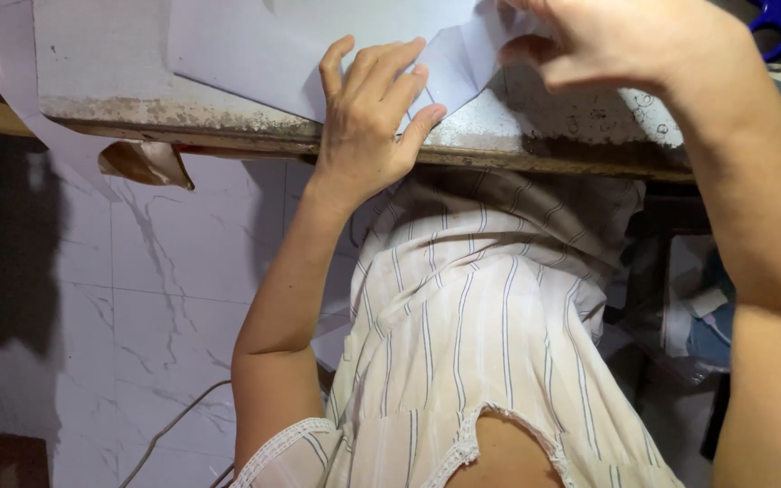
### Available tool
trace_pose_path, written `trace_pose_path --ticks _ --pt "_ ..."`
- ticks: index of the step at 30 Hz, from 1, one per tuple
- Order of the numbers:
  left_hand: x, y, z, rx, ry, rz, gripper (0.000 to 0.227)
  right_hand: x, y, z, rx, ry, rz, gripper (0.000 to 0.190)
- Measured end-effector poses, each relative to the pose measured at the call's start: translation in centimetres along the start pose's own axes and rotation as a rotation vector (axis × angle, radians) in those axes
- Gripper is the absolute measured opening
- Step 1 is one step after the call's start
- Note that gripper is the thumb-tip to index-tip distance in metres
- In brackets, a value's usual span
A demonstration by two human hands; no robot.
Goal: Folding and aligning fabric pieces on a sewing machine table, including handling small fasteners and using a marking tool.
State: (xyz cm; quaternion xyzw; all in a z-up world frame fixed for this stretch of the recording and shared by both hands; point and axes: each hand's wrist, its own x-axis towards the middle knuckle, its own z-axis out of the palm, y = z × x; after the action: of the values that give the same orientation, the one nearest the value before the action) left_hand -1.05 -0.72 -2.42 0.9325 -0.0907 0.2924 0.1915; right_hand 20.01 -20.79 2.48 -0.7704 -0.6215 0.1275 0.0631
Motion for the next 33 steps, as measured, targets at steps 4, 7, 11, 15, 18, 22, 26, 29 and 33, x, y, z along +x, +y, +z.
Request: trace_pose_path --ticks 4,7,11,15,18,22,26,29,33 --pt "-0.4 -0.2 -0.9 -0.046 -0.03 0.031 0.032 0.4 -2.3 -2.3 0.132 -0.137 -0.018 0.022" --pt "-0.6 0.1 -1.7 -0.043 -0.041 0.011 0.024 0.0 -3.3 -2.4 0.012 -0.118 0.034 0.02" --pt "-0.8 0.0 -1.7 -0.045 -0.021 0.013 0.027 0.5 -2.7 -1.6 -0.087 -0.07 -0.002 0.025" --pt "-0.9 -0.1 -1.4 -0.035 -0.049 0.031 0.033 1.6 -2.7 -1.2 -0.176 -0.032 0.0 0.024" --pt "-1.4 0.0 -0.8 -0.002 -0.024 0.075 0.028 2.2 -2.5 -0.5 -0.231 0.004 -0.006 0.028" --pt "-1.5 0.1 -0.4 0.045 0.021 0.113 0.032 2.6 -3.5 -1.2 -0.172 -0.068 0.109 0.024" --pt "-1.0 0.3 -1.0 0.061 0.036 0.133 0.033 3.0 -4.0 -1.4 -0.191 -0.05 0.089 0.032" --pt "-0.8 0.3 -1.1 0.095 0.033 0.153 0.031 3.3 -4.1 -1.6 -0.18 -0.029 0.036 0.03" --pt "-0.7 0.3 -1.2 0.117 -0.001 0.134 0.041 3.4 -4.0 -1.4 -0.139 -0.027 0.016 0.033"
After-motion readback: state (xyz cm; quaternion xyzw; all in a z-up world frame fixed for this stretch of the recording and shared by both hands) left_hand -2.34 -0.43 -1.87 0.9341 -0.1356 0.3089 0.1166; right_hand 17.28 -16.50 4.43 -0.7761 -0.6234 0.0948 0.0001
